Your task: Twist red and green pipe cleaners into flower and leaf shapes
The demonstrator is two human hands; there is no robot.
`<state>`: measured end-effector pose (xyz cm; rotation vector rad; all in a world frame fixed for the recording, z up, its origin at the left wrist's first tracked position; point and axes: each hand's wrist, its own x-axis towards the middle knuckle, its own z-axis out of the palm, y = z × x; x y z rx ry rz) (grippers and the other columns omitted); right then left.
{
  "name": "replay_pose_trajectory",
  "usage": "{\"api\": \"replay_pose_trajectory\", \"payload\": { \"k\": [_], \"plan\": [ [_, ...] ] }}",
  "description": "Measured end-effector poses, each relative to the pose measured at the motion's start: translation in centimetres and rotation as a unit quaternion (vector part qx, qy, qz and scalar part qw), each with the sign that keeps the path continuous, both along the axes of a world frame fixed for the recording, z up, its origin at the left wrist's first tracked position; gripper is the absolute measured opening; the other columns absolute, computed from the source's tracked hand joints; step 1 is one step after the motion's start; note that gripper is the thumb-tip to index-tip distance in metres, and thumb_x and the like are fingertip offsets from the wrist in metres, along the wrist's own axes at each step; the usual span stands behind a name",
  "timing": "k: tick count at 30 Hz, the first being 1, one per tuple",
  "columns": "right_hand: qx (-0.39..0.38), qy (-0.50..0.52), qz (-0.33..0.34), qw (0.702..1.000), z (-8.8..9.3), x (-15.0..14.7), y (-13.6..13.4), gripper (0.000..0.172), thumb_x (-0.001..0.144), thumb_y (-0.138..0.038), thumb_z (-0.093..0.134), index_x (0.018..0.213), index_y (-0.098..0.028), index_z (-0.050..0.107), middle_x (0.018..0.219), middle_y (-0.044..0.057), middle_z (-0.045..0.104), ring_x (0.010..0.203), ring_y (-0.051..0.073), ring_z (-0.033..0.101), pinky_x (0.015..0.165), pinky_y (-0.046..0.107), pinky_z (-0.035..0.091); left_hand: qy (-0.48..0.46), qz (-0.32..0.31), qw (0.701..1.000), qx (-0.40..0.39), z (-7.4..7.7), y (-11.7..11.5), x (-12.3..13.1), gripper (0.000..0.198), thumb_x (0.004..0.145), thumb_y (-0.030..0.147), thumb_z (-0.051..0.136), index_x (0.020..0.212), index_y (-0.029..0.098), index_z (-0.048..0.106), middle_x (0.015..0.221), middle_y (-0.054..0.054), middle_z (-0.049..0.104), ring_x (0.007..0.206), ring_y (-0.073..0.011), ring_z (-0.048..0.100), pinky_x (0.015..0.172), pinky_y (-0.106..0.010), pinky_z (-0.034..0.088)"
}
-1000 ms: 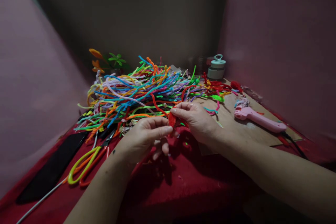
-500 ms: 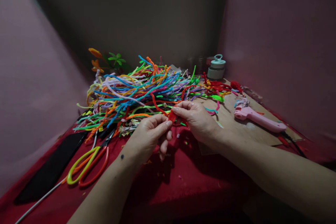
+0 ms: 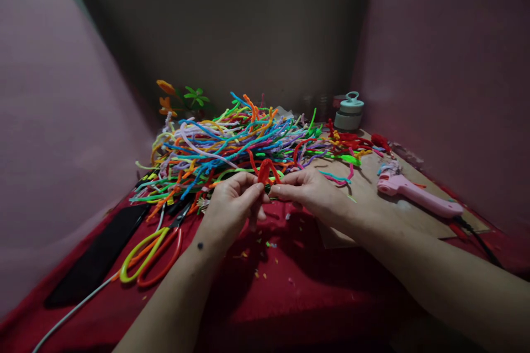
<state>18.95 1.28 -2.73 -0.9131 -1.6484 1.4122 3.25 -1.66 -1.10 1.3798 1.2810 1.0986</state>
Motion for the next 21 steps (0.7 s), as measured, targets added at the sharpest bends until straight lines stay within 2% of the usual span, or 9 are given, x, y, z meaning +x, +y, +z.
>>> {"api": "replay_pose_trajectory", "payload": {
  "k": [5,10,12,15,18,21],
  "plan": [
    [0.052,-0.026,-0.025,0.998,-0.05,0.04,0.19,0.021,0.072,-0.028,0.055,0.063,-0.014,0.068,0.051,-0.002,0.052,0.048,0.007,0.038,0.050,0.023,0.028,0.021,-0.003,1.000,0.015,-0.13,0.07,0.06,0.013,0.075,0.026,0.055,0.077,0.015,0.049,0.063,0.001,0.062,0.038,-0.0088,0.051,0.033,-0.019,0.040],
    [0.049,-0.012,-0.031,0.998,-0.02,-0.07,0.19,0.009,0.067,-0.020,0.056,0.067,-0.013,0.063,0.059,-0.001,0.056,0.051,0.008,0.043,0.051,0.023,0.033,0.018,-0.011,1.000,0.015,-0.17,-0.05,0.32,0.010,0.074,0.023,0.055,0.078,0.015,0.050,0.061,0.001,0.061,0.036,-0.0086,0.050,0.031,-0.019,0.039],
    [0.026,0.006,-0.040,0.999,0.04,-0.20,0.11,0.005,0.064,-0.018,0.057,0.065,-0.013,0.059,0.058,-0.001,0.056,0.051,0.009,0.045,0.050,0.023,0.034,0.021,-0.019,0.999,0.016,-0.19,-0.11,0.37,0.010,0.074,0.023,0.055,0.078,0.015,0.051,0.061,0.002,0.061,0.036,-0.0088,0.050,0.031,-0.019,0.039],
    [-0.028,0.071,-0.016,0.997,0.01,-0.38,0.02,0.005,0.064,-0.018,0.057,0.063,-0.014,0.056,0.057,0.000,0.057,0.047,0.008,0.045,0.047,0.023,0.035,0.020,-0.024,0.999,0.015,-0.21,-0.11,0.40,0.010,0.074,0.023,0.054,0.078,0.014,0.051,0.062,0.001,0.060,0.037,-0.0090,0.050,0.031,-0.019,0.039],
    [-0.083,0.160,0.024,0.983,-0.22,-0.44,0.04,0.005,0.064,-0.017,0.057,0.063,-0.015,0.053,0.056,-0.001,0.056,0.046,0.008,0.046,0.045,0.022,0.036,0.008,-0.031,0.999,0.014,-0.21,-0.09,0.47,0.009,0.074,0.022,0.054,0.079,0.015,0.050,0.063,0.001,0.060,0.038,-0.0093,0.052,0.031,-0.019,0.039],
    [-0.138,0.202,0.047,0.968,-0.51,-0.47,0.10,0.007,0.064,-0.016,0.060,0.066,-0.015,0.053,0.058,0.000,0.058,0.049,0.009,0.050,0.048,0.022,0.037,0.006,-0.042,0.999,0.011,-0.24,-0.12,0.64,0.005,0.075,0.019,0.052,0.077,0.016,0.048,0.059,0.003,0.059,0.038,-0.0099,0.052,0.030,-0.018,0.038]
  ]
}}
